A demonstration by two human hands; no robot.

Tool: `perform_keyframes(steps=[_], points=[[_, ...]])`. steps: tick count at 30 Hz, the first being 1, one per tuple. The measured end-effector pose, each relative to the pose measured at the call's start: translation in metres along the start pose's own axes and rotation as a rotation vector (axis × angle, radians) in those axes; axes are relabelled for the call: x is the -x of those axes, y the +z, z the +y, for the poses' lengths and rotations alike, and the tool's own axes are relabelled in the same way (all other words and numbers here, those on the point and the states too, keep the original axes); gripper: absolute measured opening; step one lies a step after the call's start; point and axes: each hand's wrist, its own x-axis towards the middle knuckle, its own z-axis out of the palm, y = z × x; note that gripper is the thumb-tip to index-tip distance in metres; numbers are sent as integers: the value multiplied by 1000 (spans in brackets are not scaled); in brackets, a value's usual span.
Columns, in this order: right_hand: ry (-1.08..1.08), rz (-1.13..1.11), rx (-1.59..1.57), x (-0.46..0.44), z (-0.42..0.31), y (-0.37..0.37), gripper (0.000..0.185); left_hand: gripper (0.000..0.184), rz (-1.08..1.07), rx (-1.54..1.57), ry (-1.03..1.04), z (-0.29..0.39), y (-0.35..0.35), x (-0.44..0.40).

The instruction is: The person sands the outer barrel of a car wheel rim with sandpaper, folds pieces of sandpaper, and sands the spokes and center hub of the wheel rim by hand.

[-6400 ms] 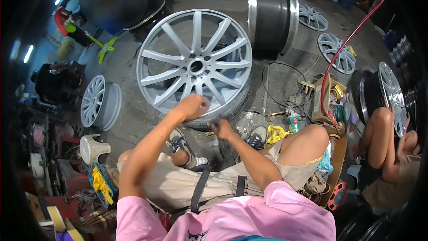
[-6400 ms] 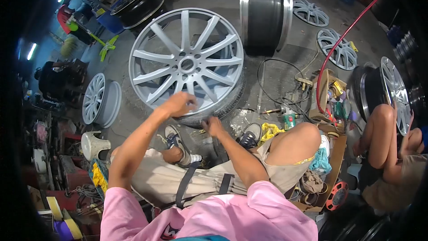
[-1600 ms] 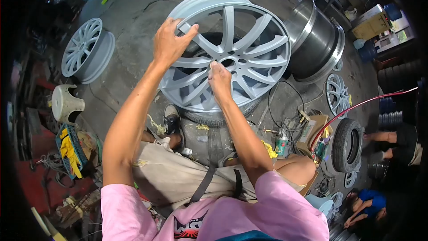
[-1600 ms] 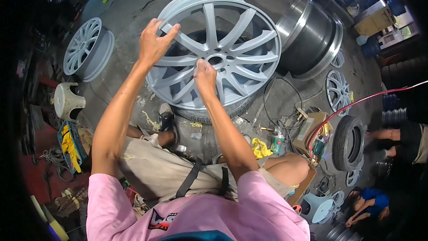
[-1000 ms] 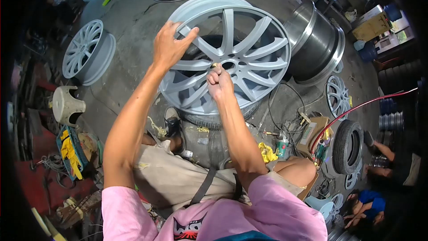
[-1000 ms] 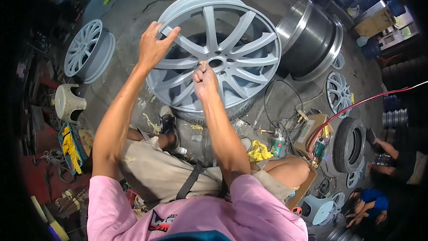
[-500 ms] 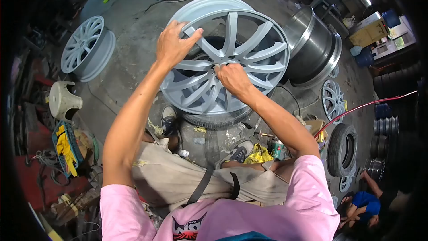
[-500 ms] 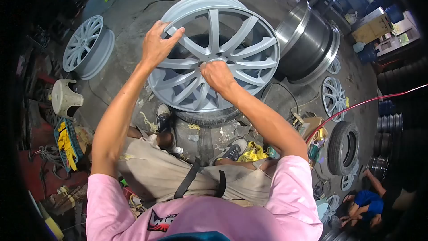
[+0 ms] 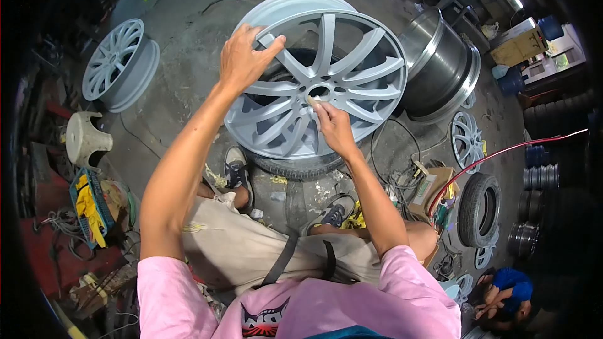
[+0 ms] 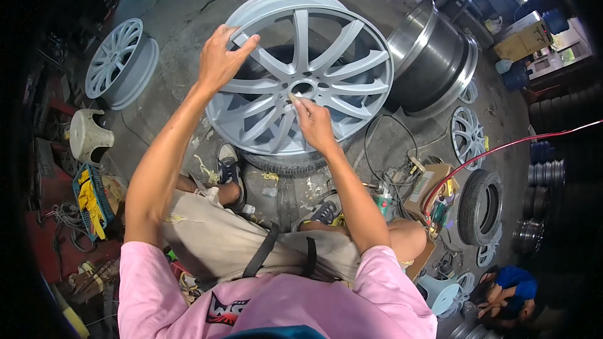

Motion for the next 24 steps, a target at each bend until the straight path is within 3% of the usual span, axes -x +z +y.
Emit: perform_keyframes(steps=[2, 6, 8, 10, 11, 12, 14, 15, 17, 18, 20, 21, 22, 24], points=[[-453, 154, 425, -10, -11, 12, 28, 55, 8, -23, 9, -1, 0, 0], [-313, 212, 665, -28, 3, 48, 18, 55, -2, -33, -12, 3, -2, 0], [-343, 291, 670, -30, 5, 51, 21, 54, -7, -49, -14, 1, -2, 0], [108, 49, -225, -30, 5, 40, 29, 53, 6, -18, 0, -1, 0, 1], [293, -203, -610, -20, -1, 16, 37, 52, 25, 10, 15, -2, 2, 0], [294, -200, -607, -6, -2, 9, 37, 52, 25, 14, 15, -2, 2, -2], [177, -142, -189, 28, 0, 7, 36, 46, -21, -48, 48, -3, -4, -2], [178, -152, -185, 38, 13, 3, 36, 46, -15, -51, 39, -1, -10, 0], [29, 186, 131, 48, 46, -9, 32, 39, 186, -86, 314, 12, -20, 0], [30, 194, 127, 51, 50, -18, 32, 39, 181, -84, 322, 26, -29, -1], [-308, 269, 644, 54, 57, -31, 29, 36, 145, 96, 219, 55, -46, 4], [-308, 269, 645, 52, 49, -32, 29, 34, -23, 234, 93, 68, -48, 13], [-316, 198, 692, 46, 42, -34, 28, 34, -22, 236, 92, 73, -42, 19], [-326, 126, 737, 25, 41, -31, 28, 33, -640, -100, 49, 70, -25, 35]])
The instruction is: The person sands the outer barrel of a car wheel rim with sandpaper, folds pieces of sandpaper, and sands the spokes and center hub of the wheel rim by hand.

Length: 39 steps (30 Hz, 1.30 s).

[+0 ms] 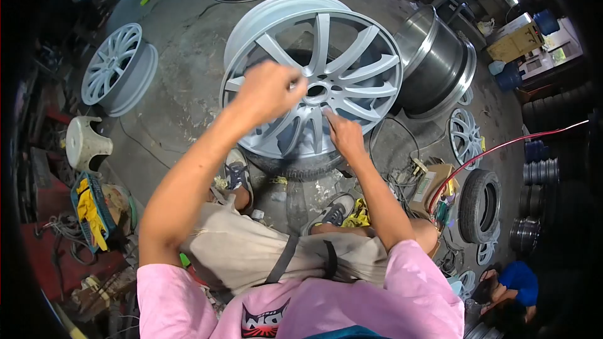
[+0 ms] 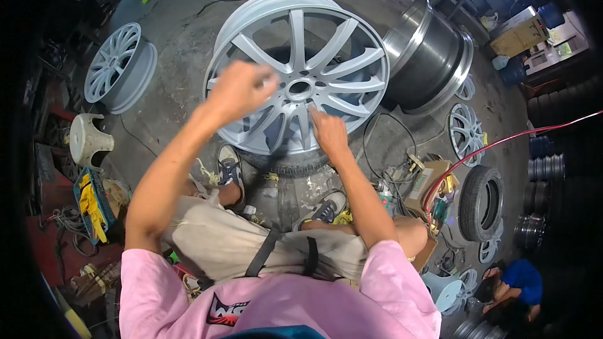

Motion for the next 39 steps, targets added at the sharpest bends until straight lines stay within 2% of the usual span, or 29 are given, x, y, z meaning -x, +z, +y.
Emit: perform_keyframes(steps=[2, 6, 8, 9, 12, 13, 16, 17, 18, 21, 26, 28, 30, 32, 34, 36, 37, 38, 39], points=[[103, -192, 196, -23, 12, 23, 25, 32, -92, -205, 130, -20, 46, 4], [85, -185, 91, -32, 20, 13, 25, 36, -75, -299, 187, -38, 81, -3], [-54, -442, -9, -16, 27, -29, 22, 39, -184, -344, 141, -38, 88, -10], [-81, -311, 35, -11, 22, -37, 22, 39, -183, -337, 143, -39, 97, -12], [-102, -288, 170, -25, 19, -29, 24, 40, -204, -418, 92, -45, 117, -14], [-225, -244, 172, -28, 25, -16, 26, 39, -164, -445, 65, -46, 123, -14], [-164, -211, 243, -29, 29, 17, 29, 37, -122, -498, 23, -40, 129, -19], [-181, -109, 227, -19, 42, 36, 32, 36, -138, -528, 18, -37, 130, -20], [-187, -102, 227, -13, 34, 28, 32, 36, -154, -562, 14, -35, 129, -21], [-165, -263, 311, -16, 16, -3, 43, 33, -220, -572, -48, -34, 128, -26], [-187, -280, 425, -23, 24, 18, 44, 30, -281, -661, -39, -17, 117, -22], [-218, -218, 352, -14, 19, 12, 43, 30, -312, -617, -125, -28, 116, -31], [-236, -273, 434, -14, 21, 1, 44, 25, -317, -633, -4, -35, 108, -30], [-279, -357, 492, -25, 25, -8, 46, 17, -247, -590, 21, -35, 107, -24], [-233, -401, 560, -30, 34, 9, 46, 39, -280, -583, -7, -33, 108, -20], [-208, -184, 450, -25, 25, 13, 32, 32, -263, -535, 40, -26, 91, -13], [-153, -89, 241, -14, 21, 10, 22, 26, -166, -495, 134, -24, 81, -10], [-155, -106, 233, -8, 13, 4, 22, 22, -65, -454, 220, -22, 66, -9], [-55, -128, 171, -2, 5, -1, 22, 20, 16, -367, 222, -18, 51, -10]])
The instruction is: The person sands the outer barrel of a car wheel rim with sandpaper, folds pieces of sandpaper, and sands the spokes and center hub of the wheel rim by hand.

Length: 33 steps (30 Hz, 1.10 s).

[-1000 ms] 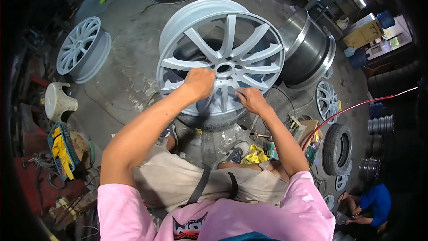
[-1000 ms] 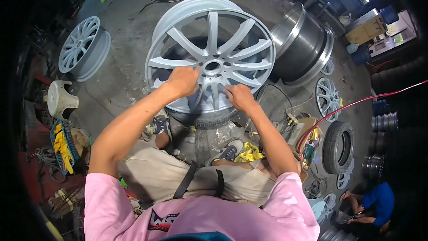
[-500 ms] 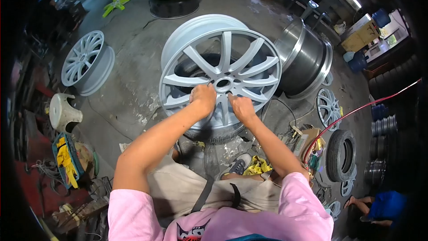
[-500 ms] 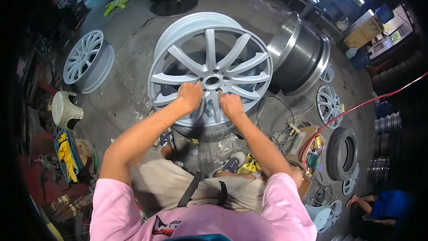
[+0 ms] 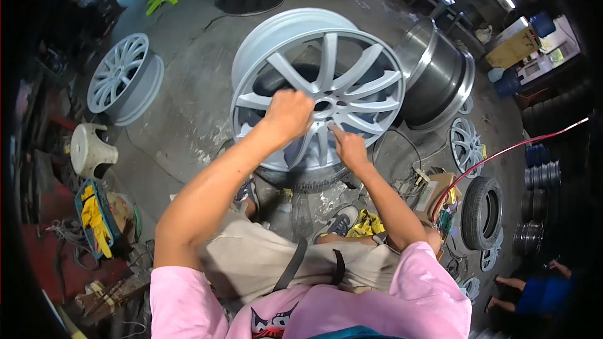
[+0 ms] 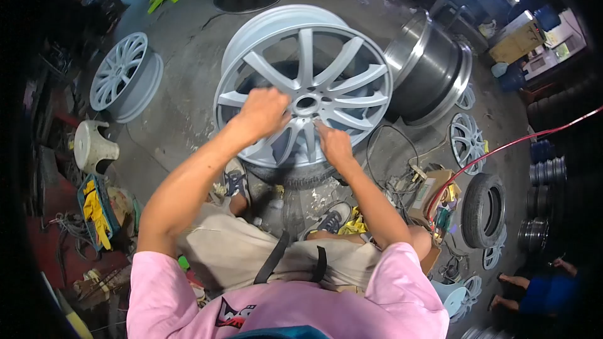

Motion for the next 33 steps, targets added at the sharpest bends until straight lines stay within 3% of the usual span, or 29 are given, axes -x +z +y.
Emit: perform_keyframes(steps=[1, 2, 4, 6, 8, 10, 15, 17, 18, 19, 21, 25, 26, 27, 29, 30, 31, 33], points=[[95, -27, -69, 5, -2, -2, 22, 18, 89, 74, -15, -1, -16, -4], [139, -195, -34, 11, 8, -2, 27, 17, 168, 134, -43, 1, -34, -6], [136, -155, -47, 25, 16, -10, 27, 15, 248, 194, -65, 1, -55, -10], [76, -35, -61, 24, 17, -15, 29, 15, 689, 192, 34, -10, -64, -9], [-23, -32, -50, 6, 15, -14, 33, 19, 750, 143, -12, -23, -71, -8], [-174, -71, 81, -12, 14, -13, 42, 34, 798, 70, -98, -43, -69, -9], [-73, 21, 60, -21, 2, 40, 34, 47, 728, 107, -239, -79, -41, -6], [226, 126, -96, -32, -9, 50, 30, 53, 635, 217, -309, -82, -30, -9], [264, 226, -349, -38, -1, 63, 27, 53, 628, 220, -304, -81, -27, -12], [270, 229, -347, -34, 8, 73, 27, 54, 610, 260, -323, -81, -25, -15], [912, 233, -1754, -33, -6, 61, 27, 55, 594, 302, -350, -81, -23, -19], [1028, 528, -1814, -46, -36, 58, 27, 58, 606, 302, -365, -83, -20, -17], [955, 424, -1541, -45, -22, 78, 24, 58, 602, 311, -366, -82, -20, -18], [957, 428, -1535, -38, -19, 75, 24, 58, 602, 317, -365, -82, -20, -19], [188, 412, -178, -23, -12, 69, 20, 60, 580, 296, -375, -82, -21, -20], [146, 169, -47, -19, -4, 51, 22, 60, 580, 303, -380, -80, -19, -19], [144, 168, -44, -19, 4, 25, 22, 61, 591, 307, -386, -78, -19, -19], [-263, -178, 373, -28, 19, -16, 27, 62, 611, 304, -401, -82, -20, -18]])
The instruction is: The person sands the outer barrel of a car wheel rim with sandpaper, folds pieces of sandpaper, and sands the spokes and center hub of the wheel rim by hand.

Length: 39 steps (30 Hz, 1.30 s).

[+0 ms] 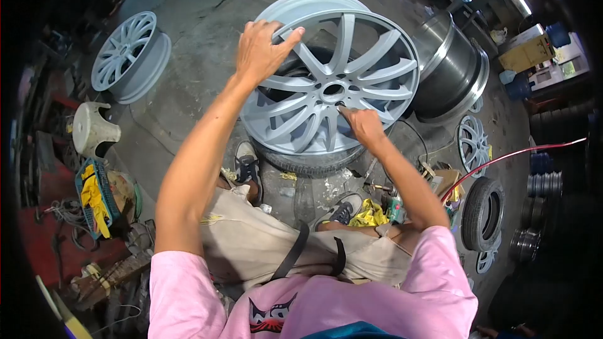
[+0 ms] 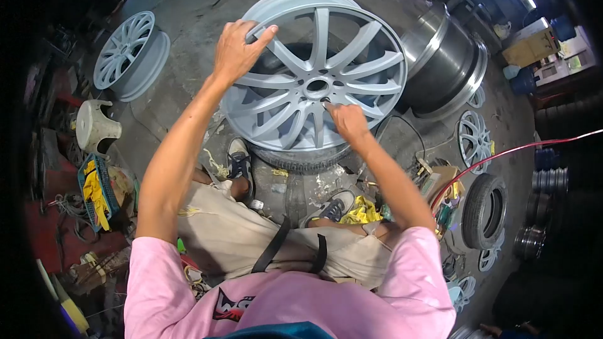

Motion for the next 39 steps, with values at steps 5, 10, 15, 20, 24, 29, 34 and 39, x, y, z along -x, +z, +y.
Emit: perform_keyframes(steps=[5, 10, 15, 20, 24, 29, 34, 39], points=[[-128, -2, 175, -13, 12, 5, 36, 63, 15, -62, 24, 3, 2, 2], [297, 130, -259, 3, -25, 20, 31, 61, 0, -50, 13, 4, 1, 3], [337, -20, -893, 32, -6, 16, 25, 61, 31, -48, 10, 1, 2, 4], [21, 255, -228, 17, -9, -4, 33, 60, 4, -50, 0, 3, 3, 3], [31, 254, -14, 2, -23, 26, 34, 59, 49, -40, 22, 2, 5, 3], [591, 518, -870, -19, -39, 96, 29, 59, 6, 18, 3, 5, 3, 2], [737, 325, -1765, 2, -46, 16, 39, 60, 57, -17, 19, 4, 4, 4], [321, 530, -951, -37, -31, -34, 22, 54, 26, -55, 22, 6, 1, 4]])
